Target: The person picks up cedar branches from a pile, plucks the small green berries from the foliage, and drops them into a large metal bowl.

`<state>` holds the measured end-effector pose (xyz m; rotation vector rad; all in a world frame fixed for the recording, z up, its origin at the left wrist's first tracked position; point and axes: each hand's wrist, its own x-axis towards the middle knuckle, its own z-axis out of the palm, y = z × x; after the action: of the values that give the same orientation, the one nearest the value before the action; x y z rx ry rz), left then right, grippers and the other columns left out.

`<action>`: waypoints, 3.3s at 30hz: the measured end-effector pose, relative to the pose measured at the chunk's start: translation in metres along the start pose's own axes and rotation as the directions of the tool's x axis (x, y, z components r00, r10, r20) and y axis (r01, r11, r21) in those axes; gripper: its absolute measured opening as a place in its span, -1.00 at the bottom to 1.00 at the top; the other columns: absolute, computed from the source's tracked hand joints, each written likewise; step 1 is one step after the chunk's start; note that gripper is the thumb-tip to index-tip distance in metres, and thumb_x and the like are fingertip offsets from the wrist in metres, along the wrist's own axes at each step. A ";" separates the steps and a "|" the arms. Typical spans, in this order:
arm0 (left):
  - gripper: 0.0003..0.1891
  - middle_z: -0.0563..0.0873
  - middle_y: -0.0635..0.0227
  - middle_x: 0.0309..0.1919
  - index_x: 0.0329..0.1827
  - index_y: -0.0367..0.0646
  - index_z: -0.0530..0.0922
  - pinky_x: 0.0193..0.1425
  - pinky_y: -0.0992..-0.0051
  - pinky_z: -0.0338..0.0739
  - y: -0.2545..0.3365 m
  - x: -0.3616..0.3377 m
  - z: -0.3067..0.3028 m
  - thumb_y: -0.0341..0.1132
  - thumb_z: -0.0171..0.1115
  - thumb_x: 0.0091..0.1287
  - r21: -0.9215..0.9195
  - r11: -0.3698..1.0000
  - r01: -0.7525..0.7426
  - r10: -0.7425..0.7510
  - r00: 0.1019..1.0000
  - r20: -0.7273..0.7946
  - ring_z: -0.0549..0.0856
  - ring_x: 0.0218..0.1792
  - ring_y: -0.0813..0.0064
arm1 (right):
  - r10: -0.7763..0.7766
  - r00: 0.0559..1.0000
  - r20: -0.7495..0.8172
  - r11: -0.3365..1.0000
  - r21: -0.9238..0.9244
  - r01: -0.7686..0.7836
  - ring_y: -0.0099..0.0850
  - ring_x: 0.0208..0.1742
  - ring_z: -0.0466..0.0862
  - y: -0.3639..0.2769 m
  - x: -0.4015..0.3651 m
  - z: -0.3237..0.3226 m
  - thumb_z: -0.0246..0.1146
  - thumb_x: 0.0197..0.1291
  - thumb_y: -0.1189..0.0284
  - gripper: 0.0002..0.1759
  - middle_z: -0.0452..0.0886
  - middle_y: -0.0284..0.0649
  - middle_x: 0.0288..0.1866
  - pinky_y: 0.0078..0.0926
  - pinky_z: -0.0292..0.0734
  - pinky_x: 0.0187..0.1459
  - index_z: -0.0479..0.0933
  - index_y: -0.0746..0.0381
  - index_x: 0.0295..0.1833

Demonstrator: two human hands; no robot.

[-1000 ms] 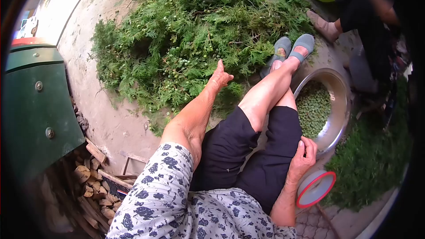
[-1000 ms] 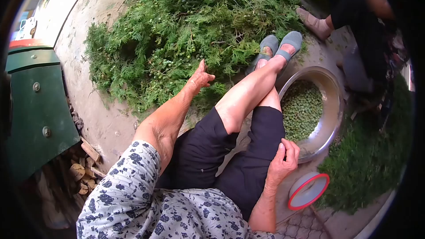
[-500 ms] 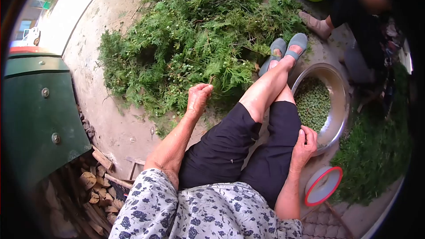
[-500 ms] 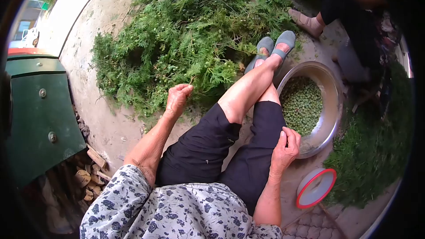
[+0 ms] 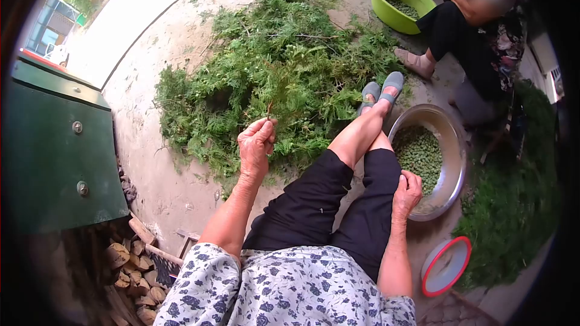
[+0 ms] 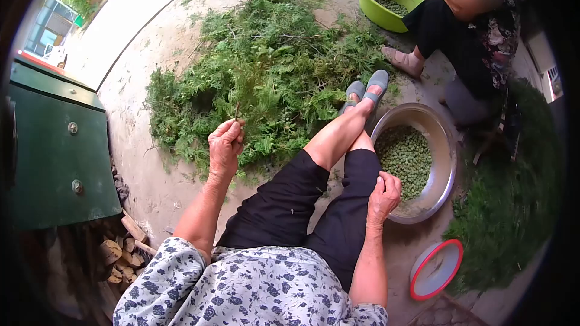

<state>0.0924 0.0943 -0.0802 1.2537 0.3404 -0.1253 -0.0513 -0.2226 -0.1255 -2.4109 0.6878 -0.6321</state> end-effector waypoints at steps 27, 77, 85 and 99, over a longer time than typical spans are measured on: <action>-0.76 0.66 0.41 -0.36 -0.07 -0.29 0.57 -0.51 0.70 0.44 -0.014 -0.140 0.068 -0.30 0.15 0.34 0.255 0.937 -0.239 0.120 0.906 0.407 0.52 -0.61 0.72 | 0.048 0.881 0.470 0.127 0.872 -0.472 -0.60 -0.18 0.55 -0.124 -0.029 -0.048 0.20 0.15 0.62 -0.77 0.61 -0.34 -0.16 -0.63 0.45 -0.09 0.50 0.32 -0.04; -0.81 0.61 0.48 -0.59 -0.11 -0.24 0.61 -0.65 0.77 0.24 0.027 -0.149 0.081 -0.36 0.19 0.28 0.117 0.970 0.214 -0.243 0.829 0.503 0.46 -0.66 0.80 | 0.065 0.898 0.435 0.347 0.834 -0.429 -0.66 -0.44 0.55 -0.130 -0.040 -0.071 0.21 0.22 0.47 -0.83 0.57 -0.35 -0.36 -0.73 0.46 -0.41 0.53 0.30 -0.11; -0.81 0.56 0.62 -0.57 -0.12 -0.20 0.62 -0.61 0.78 0.20 0.016 -0.151 0.078 -0.35 0.26 0.24 0.151 0.970 0.189 -0.240 0.831 0.502 0.39 -0.63 0.85 | -0.237 0.957 0.165 0.748 0.660 0.071 -0.56 -0.35 0.52 -0.141 -0.037 -0.081 0.34 0.00 0.57 -0.73 0.49 -0.30 -0.25 -0.63 0.48 -0.28 0.55 0.28 -0.12; -0.88 0.54 0.63 -0.62 -0.30 -0.22 0.66 -0.58 0.76 0.25 0.019 -0.160 0.082 -0.38 0.33 0.15 0.289 0.956 -0.042 -0.096 0.890 0.445 0.39 -0.63 0.86 | -0.261 0.947 0.190 0.683 0.729 0.042 -0.48 -0.39 0.52 -0.139 -0.038 -0.075 0.34 -0.04 0.56 -0.77 0.50 -0.26 -0.36 -0.57 0.45 -0.35 0.56 0.26 -0.20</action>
<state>-0.0378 0.0079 0.0100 1.4653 -0.0752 -0.5024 -0.0762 -0.1284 0.0049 -1.7528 0.0618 -0.4832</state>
